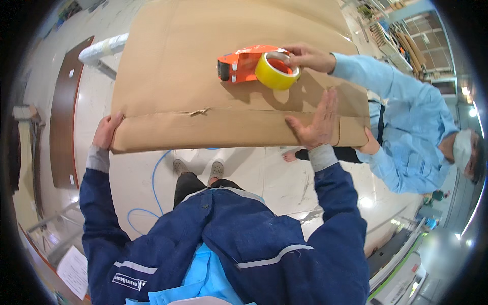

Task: The person cuts a large piece of cardboard with a utility knife, folds the edges, and secures them with packing tape. A coworker assists by holding the cardboard and applying additional tape to the seams.

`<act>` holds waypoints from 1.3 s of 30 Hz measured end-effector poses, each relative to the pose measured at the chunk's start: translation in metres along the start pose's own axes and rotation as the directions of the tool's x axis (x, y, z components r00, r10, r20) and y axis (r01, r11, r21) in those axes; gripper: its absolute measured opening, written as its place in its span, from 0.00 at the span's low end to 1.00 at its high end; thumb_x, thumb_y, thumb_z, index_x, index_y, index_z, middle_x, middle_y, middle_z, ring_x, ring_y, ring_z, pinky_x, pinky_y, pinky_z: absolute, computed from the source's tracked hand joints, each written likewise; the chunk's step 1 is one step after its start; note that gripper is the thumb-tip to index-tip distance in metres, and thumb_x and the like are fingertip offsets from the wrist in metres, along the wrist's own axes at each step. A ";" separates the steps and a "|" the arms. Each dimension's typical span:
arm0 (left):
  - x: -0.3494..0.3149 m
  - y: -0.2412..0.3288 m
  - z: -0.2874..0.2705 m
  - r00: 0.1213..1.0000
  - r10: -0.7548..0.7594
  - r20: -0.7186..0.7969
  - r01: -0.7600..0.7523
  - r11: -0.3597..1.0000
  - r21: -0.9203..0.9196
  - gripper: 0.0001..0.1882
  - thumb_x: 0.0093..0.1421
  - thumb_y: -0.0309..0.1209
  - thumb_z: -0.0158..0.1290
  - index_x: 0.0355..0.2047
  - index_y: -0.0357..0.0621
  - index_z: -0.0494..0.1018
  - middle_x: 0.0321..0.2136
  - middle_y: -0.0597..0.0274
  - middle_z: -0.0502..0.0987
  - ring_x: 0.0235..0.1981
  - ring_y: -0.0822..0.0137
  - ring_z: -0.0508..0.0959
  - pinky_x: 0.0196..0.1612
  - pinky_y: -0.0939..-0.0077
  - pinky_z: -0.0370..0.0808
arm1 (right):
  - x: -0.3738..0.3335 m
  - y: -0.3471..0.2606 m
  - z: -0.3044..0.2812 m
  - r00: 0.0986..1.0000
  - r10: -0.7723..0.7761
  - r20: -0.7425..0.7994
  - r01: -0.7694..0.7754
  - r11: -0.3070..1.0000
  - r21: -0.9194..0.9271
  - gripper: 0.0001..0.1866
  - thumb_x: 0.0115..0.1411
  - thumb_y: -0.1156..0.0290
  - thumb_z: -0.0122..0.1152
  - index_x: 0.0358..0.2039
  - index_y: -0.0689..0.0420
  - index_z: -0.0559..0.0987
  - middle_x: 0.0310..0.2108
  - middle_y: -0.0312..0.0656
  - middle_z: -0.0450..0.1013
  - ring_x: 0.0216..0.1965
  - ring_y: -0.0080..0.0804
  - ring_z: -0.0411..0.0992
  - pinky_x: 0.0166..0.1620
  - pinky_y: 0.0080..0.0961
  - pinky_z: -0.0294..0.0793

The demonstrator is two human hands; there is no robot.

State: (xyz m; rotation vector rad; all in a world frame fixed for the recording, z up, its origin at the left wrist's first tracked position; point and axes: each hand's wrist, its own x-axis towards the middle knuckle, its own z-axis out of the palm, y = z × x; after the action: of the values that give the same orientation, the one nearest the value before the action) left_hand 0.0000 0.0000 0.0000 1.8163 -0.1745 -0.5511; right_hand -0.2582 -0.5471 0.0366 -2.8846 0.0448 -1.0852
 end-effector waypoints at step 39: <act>-0.179 -0.070 0.092 0.905 0.407 0.122 -0.211 0.681 -0.701 0.85 0.31 0.56 0.82 0.76 0.34 0.36 0.58 0.44 0.77 0.58 0.54 0.80 0.59 0.66 0.75 | 0.038 -0.332 -0.034 0.580 -0.389 0.716 0.306 0.918 0.251 0.65 0.50 0.41 0.76 0.72 0.75 0.53 0.72 0.76 0.48 0.75 0.73 0.47 0.73 0.67 0.46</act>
State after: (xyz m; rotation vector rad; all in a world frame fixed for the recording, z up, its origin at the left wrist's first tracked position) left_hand -0.2098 0.0125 -0.0355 0.9534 -0.4094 -0.5232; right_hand -0.2502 -0.2192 0.1085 -3.0506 -0.6252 0.2154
